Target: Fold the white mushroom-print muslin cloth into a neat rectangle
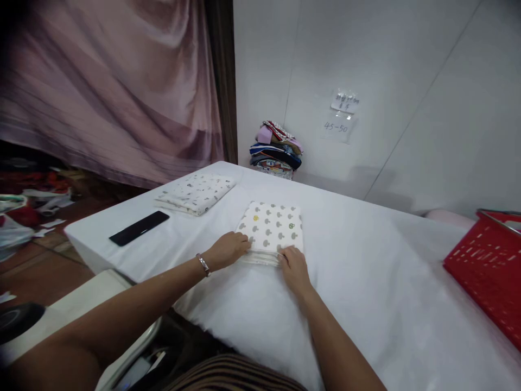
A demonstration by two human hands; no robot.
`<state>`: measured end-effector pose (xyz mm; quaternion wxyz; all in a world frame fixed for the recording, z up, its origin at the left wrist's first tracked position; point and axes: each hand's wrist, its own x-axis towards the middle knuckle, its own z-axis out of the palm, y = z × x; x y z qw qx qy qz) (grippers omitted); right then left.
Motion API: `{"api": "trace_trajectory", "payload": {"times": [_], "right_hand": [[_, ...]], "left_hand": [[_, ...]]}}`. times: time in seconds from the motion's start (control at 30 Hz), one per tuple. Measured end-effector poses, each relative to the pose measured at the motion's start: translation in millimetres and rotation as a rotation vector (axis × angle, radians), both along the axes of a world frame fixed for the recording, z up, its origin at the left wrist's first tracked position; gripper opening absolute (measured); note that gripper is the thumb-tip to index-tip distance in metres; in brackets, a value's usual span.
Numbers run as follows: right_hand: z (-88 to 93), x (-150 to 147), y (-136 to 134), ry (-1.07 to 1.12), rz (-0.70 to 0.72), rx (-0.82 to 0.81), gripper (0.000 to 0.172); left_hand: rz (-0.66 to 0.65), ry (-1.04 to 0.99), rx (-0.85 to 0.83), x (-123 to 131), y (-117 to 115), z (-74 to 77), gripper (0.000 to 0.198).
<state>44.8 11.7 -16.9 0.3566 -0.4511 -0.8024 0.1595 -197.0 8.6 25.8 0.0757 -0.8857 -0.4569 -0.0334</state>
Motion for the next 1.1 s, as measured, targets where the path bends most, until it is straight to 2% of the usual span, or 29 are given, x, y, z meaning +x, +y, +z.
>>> {"api": "trace_trajectory", "payload": {"times": [0.13, 0.3, 0.6, 0.73, 0.93, 1.03, 1.1], "right_hand": [[0.7, 0, 0, -0.023, 0.004, -0.018, 0.021], [-0.7, 1, 1, -0.046, 0.019, 0.005, 0.020], [-6.2, 3, -5, -0.094, 0.086, 0.121, 0.015], [-7.9, 6, -5, -0.070, 0.080, 0.202, 0.018], [-9.6, 6, -6, -0.208, 0.113, 0.305, 0.023], [-10.1, 5, -7, -0.241, 0.104, 0.341, 0.023], [-10.5, 4, -8, -0.263, 0.102, 0.355, 0.023]], "left_hand": [[0.007, 0.060, 0.062, 11, -3, -0.6, 0.016], [0.104, 0.040, 0.063, 20, -7, -5.4, 0.025], [0.163, -0.055, 0.122, 15, -15, -18.7, 0.024], [0.146, -0.077, 0.136, 16, -15, -20.5, 0.026], [0.103, -0.130, 0.146, 11, -19, -28.9, 0.027], [0.070, -0.207, 0.137, 4, -27, -33.6, 0.026], [0.039, -0.285, 0.114, -1, -33, -30.4, 0.025]]}}
